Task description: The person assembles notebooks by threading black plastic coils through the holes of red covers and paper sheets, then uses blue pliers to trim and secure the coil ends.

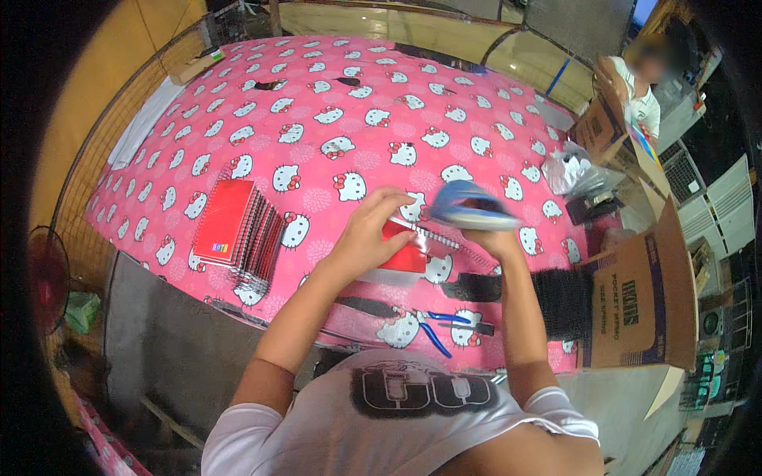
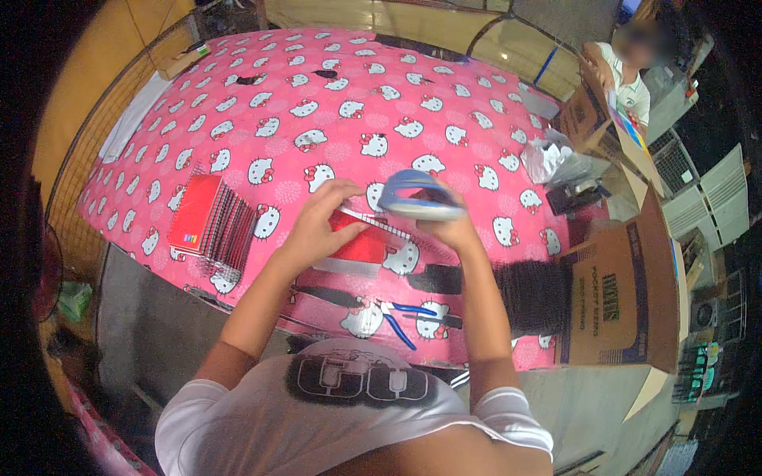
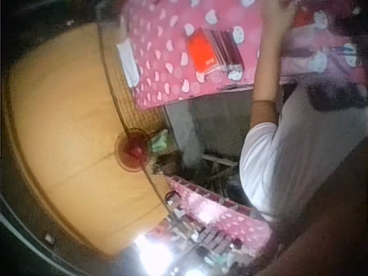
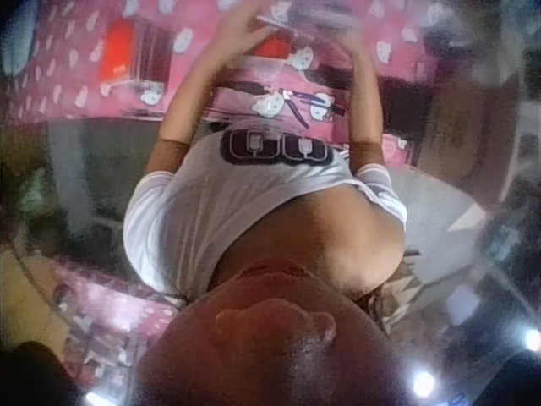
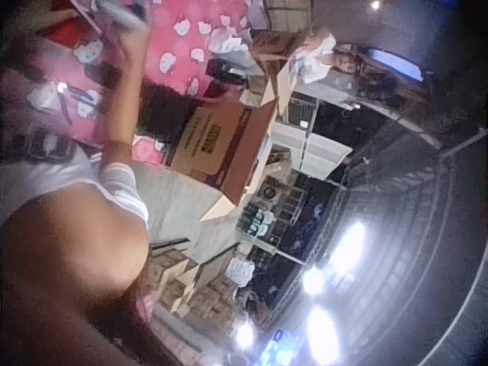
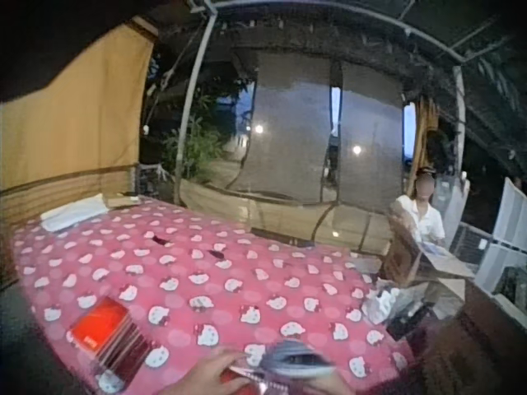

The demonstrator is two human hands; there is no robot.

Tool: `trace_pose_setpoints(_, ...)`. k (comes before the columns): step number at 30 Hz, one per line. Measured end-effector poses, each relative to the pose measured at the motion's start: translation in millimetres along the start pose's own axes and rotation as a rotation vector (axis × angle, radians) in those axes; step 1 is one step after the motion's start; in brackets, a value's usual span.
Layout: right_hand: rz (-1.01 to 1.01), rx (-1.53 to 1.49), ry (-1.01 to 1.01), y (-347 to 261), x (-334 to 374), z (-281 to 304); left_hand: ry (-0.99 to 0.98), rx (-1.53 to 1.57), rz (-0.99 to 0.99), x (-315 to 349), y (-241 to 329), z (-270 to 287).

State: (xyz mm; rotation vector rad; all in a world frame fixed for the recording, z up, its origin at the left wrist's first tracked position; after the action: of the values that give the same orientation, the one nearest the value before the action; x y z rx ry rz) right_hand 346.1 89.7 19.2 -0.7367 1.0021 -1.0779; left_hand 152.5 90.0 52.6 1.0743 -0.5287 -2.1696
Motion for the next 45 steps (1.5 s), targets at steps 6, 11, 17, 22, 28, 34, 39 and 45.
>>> trace_pose_setpoints(6,-0.133,-0.203,0.080,15,-8,-9,0.057,0.431,0.317,26,-56,-13)
trace_pose_setpoints(11,-0.095,0.071,0.038,14,-28,-16,0.146,0.723,0.298,34,-70,-20)
trace_pose_setpoints(17,-0.093,-0.027,-0.032,10,-27,-29,0.123,0.506,0.472,44,-79,-8)
trace_pose_setpoints(22,-0.180,0.077,-0.017,18,-21,-31,0.095,0.514,0.529,44,-82,-2)
trace_pose_setpoints(28,-0.294,0.651,0.167,124,60,26,0.085,0.853,0.526,36,-74,-18)
trace_pose_setpoints(34,-0.115,0.507,0.016,4,154,-58,0.365,0.105,-0.073,28,30,37)
trace_pose_setpoints(39,-0.211,0.535,-0.031,16,201,-89,0.028,0.012,-0.094,66,20,-17)
trace_pose_setpoints(45,-0.068,0.117,0.233,-66,135,-57,0.320,0.033,-0.032,68,21,3)
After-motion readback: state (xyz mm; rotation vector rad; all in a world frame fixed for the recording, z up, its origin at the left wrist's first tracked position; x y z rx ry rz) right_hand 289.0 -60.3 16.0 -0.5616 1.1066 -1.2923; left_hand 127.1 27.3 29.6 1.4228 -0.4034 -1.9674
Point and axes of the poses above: each hand's wrist, its own x-axis away from the middle knuckle, its own z-axis out of the back of the hand, y = z × x, the point moved 9 cm from there along -x, towards the middle knuckle, and after that the axes turned 10 degrees about -x, right-handed, at the moved point
